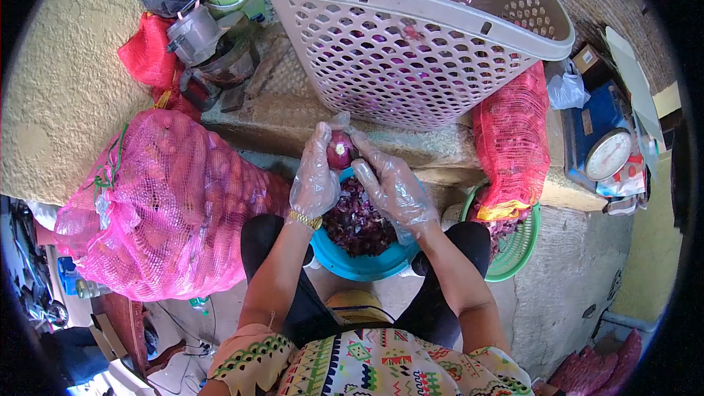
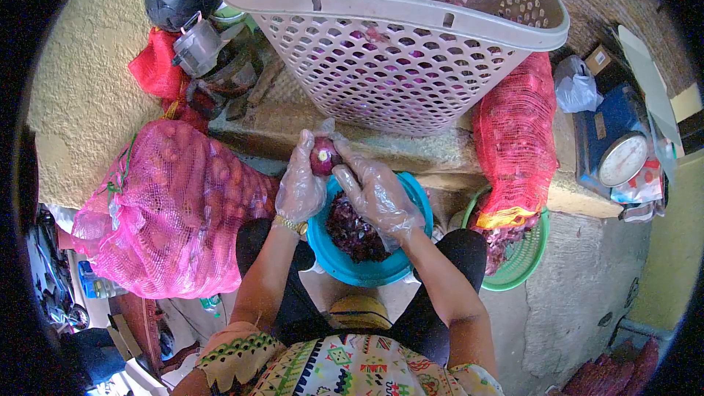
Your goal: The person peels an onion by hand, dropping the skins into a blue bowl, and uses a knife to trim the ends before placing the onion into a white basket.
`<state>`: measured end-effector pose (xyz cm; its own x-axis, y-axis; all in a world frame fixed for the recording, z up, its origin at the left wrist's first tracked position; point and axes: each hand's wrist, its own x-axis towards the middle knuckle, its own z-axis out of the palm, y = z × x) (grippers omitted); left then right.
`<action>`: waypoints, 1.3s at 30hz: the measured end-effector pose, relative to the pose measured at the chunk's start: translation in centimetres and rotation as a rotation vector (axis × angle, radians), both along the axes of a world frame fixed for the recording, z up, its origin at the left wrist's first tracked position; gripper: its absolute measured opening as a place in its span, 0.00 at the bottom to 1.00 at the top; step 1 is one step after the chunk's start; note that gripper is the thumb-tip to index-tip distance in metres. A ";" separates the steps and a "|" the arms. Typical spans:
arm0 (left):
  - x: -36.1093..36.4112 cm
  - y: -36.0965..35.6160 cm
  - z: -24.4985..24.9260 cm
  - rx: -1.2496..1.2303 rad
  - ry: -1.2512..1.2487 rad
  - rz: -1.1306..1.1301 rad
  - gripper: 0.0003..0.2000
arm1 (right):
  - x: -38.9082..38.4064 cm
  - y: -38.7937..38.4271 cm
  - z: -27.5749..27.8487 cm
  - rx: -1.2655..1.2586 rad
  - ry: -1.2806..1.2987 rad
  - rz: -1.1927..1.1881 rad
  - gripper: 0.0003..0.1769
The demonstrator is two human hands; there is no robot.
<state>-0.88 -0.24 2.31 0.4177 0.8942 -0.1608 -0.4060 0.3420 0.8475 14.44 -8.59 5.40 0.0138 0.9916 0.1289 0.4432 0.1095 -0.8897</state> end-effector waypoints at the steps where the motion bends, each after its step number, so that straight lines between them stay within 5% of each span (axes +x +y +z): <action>1: 0.2 0.0 0.0 -0.016 -0.024 0.015 0.30 | 0.0 0.0 0.2 -0.008 -0.007 0.005 0.29; 39: 0.4 -0.3 0.1 0.046 0.010 0.048 0.27 | -0.4 0.0 0.1 -0.045 0.024 -0.023 0.28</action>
<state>-0.51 -0.58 2.37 0.3729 0.9197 -0.1227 -0.4128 0.2829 0.8658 14.01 -8.58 5.48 0.0392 0.9957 0.0837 0.4239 0.0593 -0.9038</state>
